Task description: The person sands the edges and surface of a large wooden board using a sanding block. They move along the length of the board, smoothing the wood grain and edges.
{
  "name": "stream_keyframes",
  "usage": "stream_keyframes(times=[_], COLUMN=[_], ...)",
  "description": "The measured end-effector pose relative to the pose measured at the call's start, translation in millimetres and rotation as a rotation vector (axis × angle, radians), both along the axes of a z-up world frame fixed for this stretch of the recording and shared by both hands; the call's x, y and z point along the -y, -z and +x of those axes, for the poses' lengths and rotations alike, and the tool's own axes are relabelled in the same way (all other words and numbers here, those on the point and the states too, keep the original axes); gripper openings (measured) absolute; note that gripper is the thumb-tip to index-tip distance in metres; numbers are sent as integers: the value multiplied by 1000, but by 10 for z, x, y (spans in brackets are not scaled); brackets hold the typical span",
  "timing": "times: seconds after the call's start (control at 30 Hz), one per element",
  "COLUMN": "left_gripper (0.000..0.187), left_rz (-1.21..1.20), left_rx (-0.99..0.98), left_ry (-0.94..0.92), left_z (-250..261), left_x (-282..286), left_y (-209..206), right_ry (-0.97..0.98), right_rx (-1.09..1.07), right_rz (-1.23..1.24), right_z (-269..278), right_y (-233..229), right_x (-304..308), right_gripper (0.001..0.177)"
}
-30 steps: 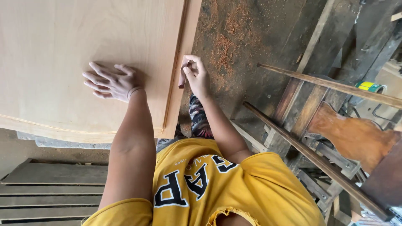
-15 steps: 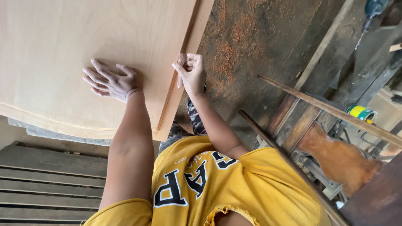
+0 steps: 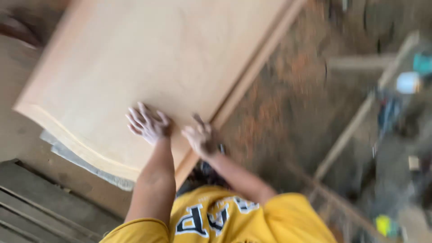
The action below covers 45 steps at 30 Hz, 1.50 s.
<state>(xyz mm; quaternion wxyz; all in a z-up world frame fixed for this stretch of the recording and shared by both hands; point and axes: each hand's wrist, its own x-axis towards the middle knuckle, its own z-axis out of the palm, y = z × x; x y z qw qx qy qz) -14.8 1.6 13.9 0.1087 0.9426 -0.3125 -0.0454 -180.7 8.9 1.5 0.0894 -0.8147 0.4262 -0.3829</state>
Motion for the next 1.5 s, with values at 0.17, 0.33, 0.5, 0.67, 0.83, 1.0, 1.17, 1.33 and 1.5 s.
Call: stream_keyframes(times=[0.17, 0.33, 0.5, 0.67, 0.83, 1.0, 1.17, 1.33, 1.5], left_gripper=[75, 77, 76, 63, 76, 77, 76, 76, 77], left_rz=[-27, -7, 8, -25, 50, 11, 61, 43, 59], left_rx=[-3, -6, -20, 9, -155, -99, -123, -118, -152], left_ry=[-31, -25, -43, -368, -692, -697, -699, -709, -707], left_z=[106, 83, 61, -182, -562, -472, -491, -475, -475], left_x=[-19, -74, -91, 569, 1187, 1213, 1226, 1221, 1228], left_y=[324, 412, 432, 264, -262, -116, -190, -190, -214], right_ry=[3, 54, -125, -83, 327, 53, -83, 341, -333], right_rx=[26, -73, -84, -350, -249, -53, -13, -26, -2], right_rz=[162, 65, 385, 477, 217, 635, 493, 8, 153], right_z=[-217, -544, -447, -554, -1149, -682, -938, -1312, -1002], right_y=[181, 159, 624, -199, -28, -183, -308, 102, -142], right_x=[619, 994, 349, 785, 1914, 951, 1735, 2666, 1446], right_gripper=[32, 35, 24, 29, 22, 32, 21, 31, 33])
